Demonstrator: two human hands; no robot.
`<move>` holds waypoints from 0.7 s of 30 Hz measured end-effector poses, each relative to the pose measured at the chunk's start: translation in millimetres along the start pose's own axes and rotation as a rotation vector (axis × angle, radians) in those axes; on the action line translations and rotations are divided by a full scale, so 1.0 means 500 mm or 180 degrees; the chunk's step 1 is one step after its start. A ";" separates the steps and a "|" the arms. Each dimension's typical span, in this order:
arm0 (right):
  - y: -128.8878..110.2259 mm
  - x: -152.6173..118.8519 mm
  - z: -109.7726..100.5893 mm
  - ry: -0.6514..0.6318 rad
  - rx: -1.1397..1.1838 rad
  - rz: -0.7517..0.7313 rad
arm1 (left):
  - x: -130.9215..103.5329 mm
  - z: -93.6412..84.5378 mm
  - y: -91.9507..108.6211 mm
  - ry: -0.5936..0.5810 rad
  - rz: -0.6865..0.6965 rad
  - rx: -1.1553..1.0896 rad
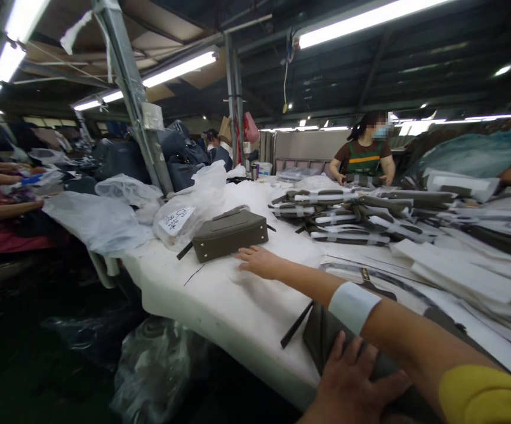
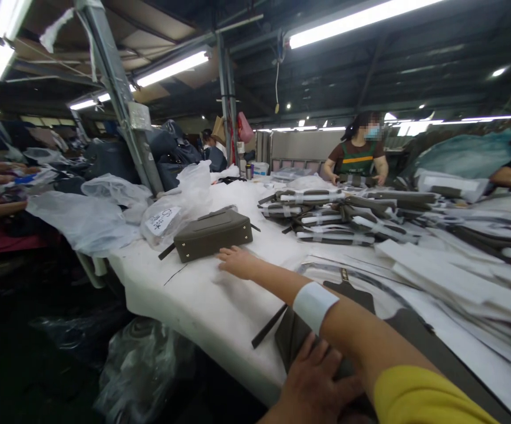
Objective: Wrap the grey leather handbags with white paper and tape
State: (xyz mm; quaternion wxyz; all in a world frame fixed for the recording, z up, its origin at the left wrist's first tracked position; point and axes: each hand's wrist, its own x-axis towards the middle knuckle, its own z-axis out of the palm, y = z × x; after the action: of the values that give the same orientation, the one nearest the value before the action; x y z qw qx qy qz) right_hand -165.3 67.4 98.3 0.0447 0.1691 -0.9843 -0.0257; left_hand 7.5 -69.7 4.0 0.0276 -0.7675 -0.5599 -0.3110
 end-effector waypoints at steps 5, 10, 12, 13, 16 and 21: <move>0.030 -0.021 -0.053 0.0409 0.0263 0.0028 | -0.002 -0.009 0.005 -0.0092 -0.0035 -0.0076; 0.052 -0.178 -0.151 0.1417 0.0851 0.0619 | -0.004 -0.019 0.007 -0.0133 -0.0135 -0.0130; 0.054 -0.264 -0.185 0.1903 0.1210 0.1118 | -0.002 -0.019 0.003 -0.0148 -0.0111 -0.0109; 0.050 -0.309 -0.200 0.2120 0.1273 0.1436 | -0.001 -0.017 0.000 -0.0142 -0.0080 -0.0066; 0.013 -0.444 -0.236 0.2744 0.1061 0.2269 | -0.001 0.007 -0.010 -0.0044 0.0130 0.0255; -0.097 -0.592 -0.266 0.3614 0.2187 0.2491 | 0.000 0.081 -0.045 0.0449 0.0261 0.1148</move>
State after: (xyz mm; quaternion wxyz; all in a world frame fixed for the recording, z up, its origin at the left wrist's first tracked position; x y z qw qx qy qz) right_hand 141.3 116.3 204.1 0.4938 -0.1998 -0.7512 0.3898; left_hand 5.7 -45.7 -35.4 0.2164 -0.7485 -0.5715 -0.2573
